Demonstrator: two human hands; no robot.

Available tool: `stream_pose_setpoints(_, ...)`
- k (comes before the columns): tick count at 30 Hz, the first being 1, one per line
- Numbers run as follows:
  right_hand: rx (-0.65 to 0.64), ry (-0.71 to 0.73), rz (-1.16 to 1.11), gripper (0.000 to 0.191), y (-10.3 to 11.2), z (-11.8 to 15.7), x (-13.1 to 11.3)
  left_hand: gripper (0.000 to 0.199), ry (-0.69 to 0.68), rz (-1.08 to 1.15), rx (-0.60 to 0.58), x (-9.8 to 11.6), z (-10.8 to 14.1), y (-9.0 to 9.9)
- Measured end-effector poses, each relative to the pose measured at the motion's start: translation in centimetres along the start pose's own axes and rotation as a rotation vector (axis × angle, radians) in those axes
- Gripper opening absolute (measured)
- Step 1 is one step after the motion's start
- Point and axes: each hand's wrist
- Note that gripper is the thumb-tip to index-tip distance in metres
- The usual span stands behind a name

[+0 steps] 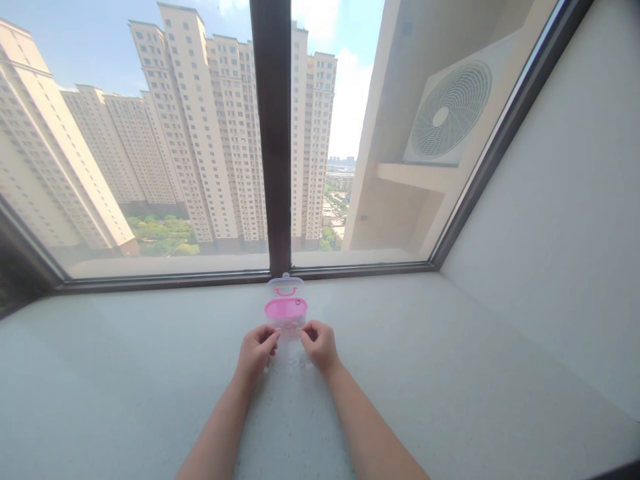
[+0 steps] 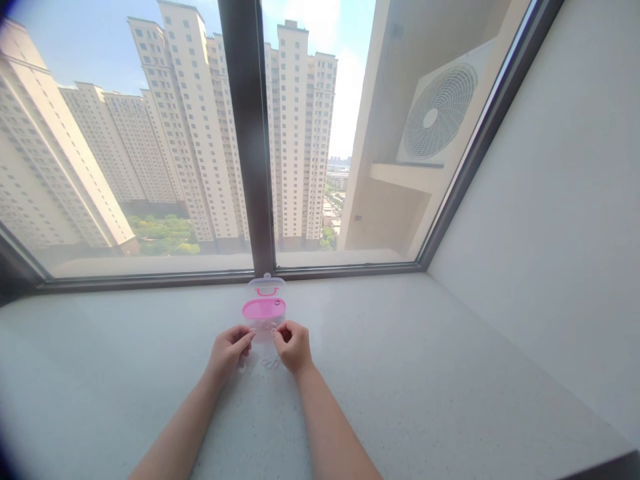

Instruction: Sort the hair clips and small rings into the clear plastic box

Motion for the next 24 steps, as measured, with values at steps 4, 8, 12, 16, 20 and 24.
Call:
stream_pose_setpoints(4, 0.005, -0.019, 0.002, 0.02, 0.5, 0.6, 0.1, 0.028, 0.01, 0.023, 0.017, 0.0, 0.3, 0.3)
stream_pose_setpoints(8, 0.017, -0.17, -0.107, 0.018, 0.7, 0.6, 0.6, 0.028, 0.019, 0.032, 0.006, 0.3, 0.6, 0.2)
stream_pose_setpoints(12, -0.011, -0.218, -0.155, 0.017, 0.9, 0.6, 0.7, 0.028, 0.036, 0.043, -0.027, 0.9, 0.9, 0.0)
stream_pose_setpoints(16, -0.053, -0.191, -0.152, 0.018, 1.3, 1.0, 0.2, 0.029, 0.064, 0.041, -0.063, 0.9, 0.7, -0.4)
stream_pose_setpoints(20, -0.075, -0.206, -0.168, 0.018, 1.4, 1.1, -0.3, 0.029, 0.088, 0.052, -0.084, 0.8, 0.8, -0.8)
stream_pose_setpoints(24, -0.043, -0.193, -0.07, 0.019, 0.9, 1.1, -0.8, 0.027, 0.119, 0.056, -0.094, 1.3, 1.3, -1.0)
Point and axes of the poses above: each hand's wrist, its own z-axis away from the middle knuckle, its own y-axis out of the back of the hand, x = y × z, and after that the axes turned 15 degrees about z, right-handed
